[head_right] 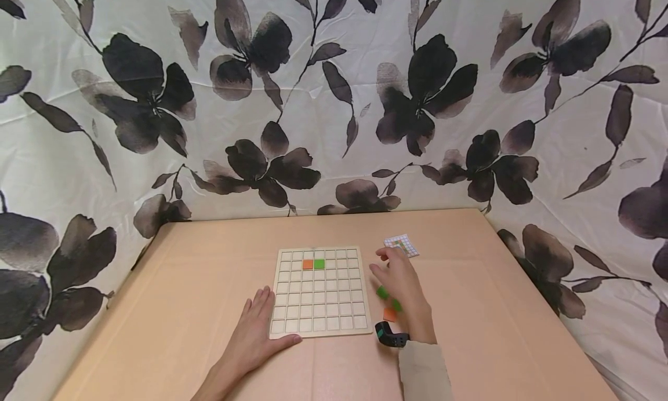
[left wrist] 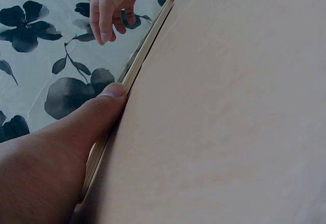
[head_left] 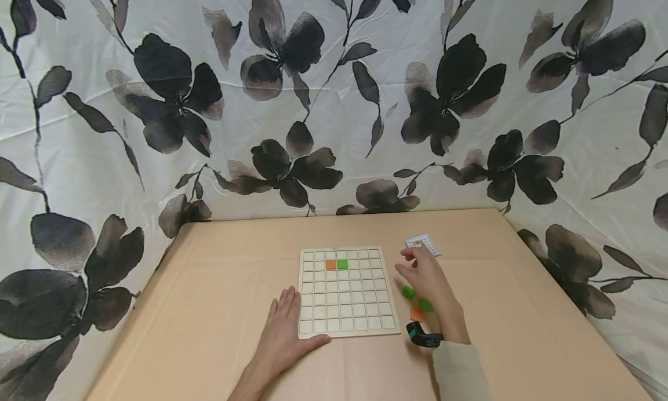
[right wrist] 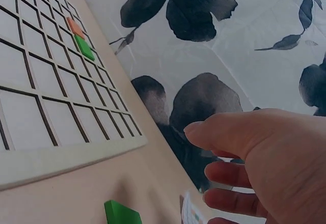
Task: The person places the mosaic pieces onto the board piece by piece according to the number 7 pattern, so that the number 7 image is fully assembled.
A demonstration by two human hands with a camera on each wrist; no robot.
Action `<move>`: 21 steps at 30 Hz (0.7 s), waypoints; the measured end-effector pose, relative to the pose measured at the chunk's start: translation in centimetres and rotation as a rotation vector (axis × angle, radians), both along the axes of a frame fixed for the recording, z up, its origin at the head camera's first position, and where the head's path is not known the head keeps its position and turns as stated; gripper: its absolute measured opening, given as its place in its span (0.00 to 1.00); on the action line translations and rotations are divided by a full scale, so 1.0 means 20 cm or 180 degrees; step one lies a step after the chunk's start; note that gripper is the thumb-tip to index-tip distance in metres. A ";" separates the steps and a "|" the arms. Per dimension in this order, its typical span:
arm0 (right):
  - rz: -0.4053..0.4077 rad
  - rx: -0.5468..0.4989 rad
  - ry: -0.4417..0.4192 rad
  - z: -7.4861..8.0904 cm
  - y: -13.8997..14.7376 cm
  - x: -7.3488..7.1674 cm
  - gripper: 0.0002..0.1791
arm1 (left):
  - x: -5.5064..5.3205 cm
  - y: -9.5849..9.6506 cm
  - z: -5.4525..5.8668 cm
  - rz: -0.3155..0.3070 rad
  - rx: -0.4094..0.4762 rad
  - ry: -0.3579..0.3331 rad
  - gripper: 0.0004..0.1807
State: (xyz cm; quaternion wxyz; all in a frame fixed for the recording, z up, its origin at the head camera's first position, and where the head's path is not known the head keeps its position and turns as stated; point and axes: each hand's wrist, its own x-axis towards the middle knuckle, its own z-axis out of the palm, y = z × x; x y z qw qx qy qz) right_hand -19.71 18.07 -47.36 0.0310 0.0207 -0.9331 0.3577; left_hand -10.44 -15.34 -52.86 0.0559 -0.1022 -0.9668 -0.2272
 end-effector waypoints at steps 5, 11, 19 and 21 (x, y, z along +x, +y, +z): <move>-0.0031 -0.0048 -0.0043 -0.01 0.04 0.00 0.25 | 0.00 0.00 0.00 0.0006 -0.0019 -0.0002 0.69; -0.0013 -0.0102 -0.0031 -0.02 0.08 0.00 0.25 | -0.01 0.00 0.00 0.0003 -0.0015 -0.0005 0.69; -0.0091 -0.0101 -0.0108 -0.04 0.12 -0.01 0.25 | 0.00 0.00 0.00 -0.0010 -0.0019 0.0025 0.68; -0.0109 -0.0083 -0.0123 -0.05 0.13 -0.01 0.25 | 0.00 0.01 0.00 -0.0010 -0.0016 0.0023 0.68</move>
